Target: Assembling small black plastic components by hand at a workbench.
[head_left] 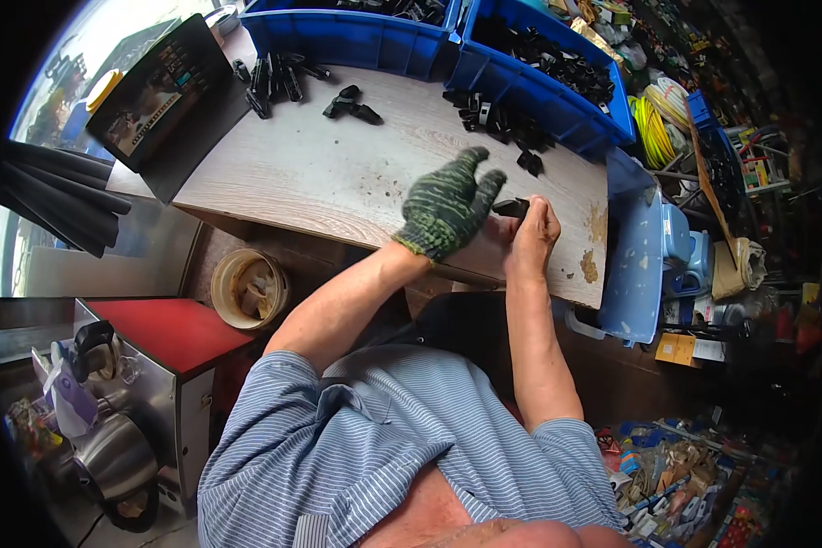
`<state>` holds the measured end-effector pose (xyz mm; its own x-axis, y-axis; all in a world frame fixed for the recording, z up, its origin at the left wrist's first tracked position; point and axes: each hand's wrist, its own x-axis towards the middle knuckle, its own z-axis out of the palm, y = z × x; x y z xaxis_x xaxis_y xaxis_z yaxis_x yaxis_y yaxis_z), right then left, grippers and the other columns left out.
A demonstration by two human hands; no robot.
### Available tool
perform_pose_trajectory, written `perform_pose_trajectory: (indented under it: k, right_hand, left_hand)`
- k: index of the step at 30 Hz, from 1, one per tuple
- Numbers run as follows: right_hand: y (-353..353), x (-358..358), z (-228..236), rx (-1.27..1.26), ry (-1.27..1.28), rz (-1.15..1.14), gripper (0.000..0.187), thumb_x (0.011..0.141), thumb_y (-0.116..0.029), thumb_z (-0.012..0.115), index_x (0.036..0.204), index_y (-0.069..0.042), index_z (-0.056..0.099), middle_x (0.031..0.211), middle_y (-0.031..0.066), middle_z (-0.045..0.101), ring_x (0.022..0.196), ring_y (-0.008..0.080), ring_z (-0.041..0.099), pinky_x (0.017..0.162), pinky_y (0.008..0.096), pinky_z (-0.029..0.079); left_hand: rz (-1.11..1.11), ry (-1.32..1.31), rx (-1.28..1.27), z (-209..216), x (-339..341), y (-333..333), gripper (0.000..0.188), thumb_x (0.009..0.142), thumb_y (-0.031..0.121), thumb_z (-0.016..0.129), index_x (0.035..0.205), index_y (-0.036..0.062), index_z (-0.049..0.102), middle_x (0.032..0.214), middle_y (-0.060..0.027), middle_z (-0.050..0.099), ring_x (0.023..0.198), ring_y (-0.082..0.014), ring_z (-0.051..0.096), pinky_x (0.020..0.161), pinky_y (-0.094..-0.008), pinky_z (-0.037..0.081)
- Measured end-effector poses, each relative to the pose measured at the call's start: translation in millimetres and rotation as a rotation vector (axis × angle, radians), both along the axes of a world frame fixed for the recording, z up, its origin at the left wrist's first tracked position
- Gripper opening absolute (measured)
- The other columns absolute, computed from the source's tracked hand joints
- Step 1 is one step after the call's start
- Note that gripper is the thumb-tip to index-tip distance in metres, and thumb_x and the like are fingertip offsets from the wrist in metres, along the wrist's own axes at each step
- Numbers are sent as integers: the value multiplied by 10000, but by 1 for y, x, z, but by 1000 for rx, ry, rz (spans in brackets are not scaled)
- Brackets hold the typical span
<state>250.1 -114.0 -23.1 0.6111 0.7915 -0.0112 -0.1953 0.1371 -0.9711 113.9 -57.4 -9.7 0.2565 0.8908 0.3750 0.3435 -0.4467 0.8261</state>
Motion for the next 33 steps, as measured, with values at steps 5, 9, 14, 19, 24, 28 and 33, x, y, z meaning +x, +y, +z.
perform_pose_trajectory:
  k: [5, 9, 14, 19, 24, 28, 33]
  right_hand:
    - [2, -6, 6, -24, 87, -13, 310, 978, -239, 503, 693, -121, 481, 493, 1, 383, 411, 124, 390, 599, 485, 619]
    - [-2, -1, 5, -19, 101, -27, 304, 976, -242, 512, 701, -116, 481, 497, 11, 417, 397, 124, 418, 589, 477, 624]
    - [-1, 1, 12, -45, 140, -27, 293, 951, -251, 537, 703, -104, 487, 494, 13, 409, 390, 128, 414, 604, 485, 624]
    - [1, 19, 21, -143, 253, -79, 344, 948, -230, 528, 641, -109, 431, 466, 7, 352, 363, 132, 371, 561, 511, 622]
    - [4, 99, 37, -170, 273, -510, 298, 937, -319, 551, 837, -57, 448, 484, 52, 301, 393, 202, 395, 609, 578, 601]
    - [-9, 168, 40, -184, 213, -825, 393, 907, -379, 617, 916, 3, 525, 486, 61, 310, 441, 216, 427, 684, 612, 599]
    - [1, 145, 34, -349, 69, -445, 497, 840, -383, 740, 1063, 28, 572, 467, 22, 326, 416, 171, 428, 602, 531, 610]
  left_hand:
    - [438, 516, 266, -2, -86, 93, 458, 907, 352, 640, 1258, 61, 599, 1010, -148, 707, 966, -330, 668, 801, -477, 532]
    - [319, 666, 202, -1, -98, 92, 326, 903, 309, 622, 1139, 84, 639, 1087, -165, 680, 965, -344, 656, 791, -497, 531]
    - [228, 807, 278, 3, -90, 65, 192, 885, 163, 556, 1043, 129, 660, 943, -166, 641, 849, -360, 637, 706, -498, 527]
    - [91, 665, 328, -1, -98, 54, 237, 937, 162, 550, 1153, 165, 645, 913, -145, 647, 835, -349, 623, 697, -480, 518]
    - [34, 579, 351, -2, -97, 50, 271, 904, 171, 594, 1171, 179, 642, 993, -121, 682, 881, -342, 631, 745, -475, 523]
    - [35, 555, 399, 1, -88, 50, 216, 893, 159, 605, 1098, 191, 664, 916, -88, 680, 847, -325, 629, 735, -468, 516]
    - [8, 507, 403, 2, -82, 53, 169, 906, 172, 599, 1059, 187, 671, 901, -78, 680, 828, -324, 630, 719, -467, 511]
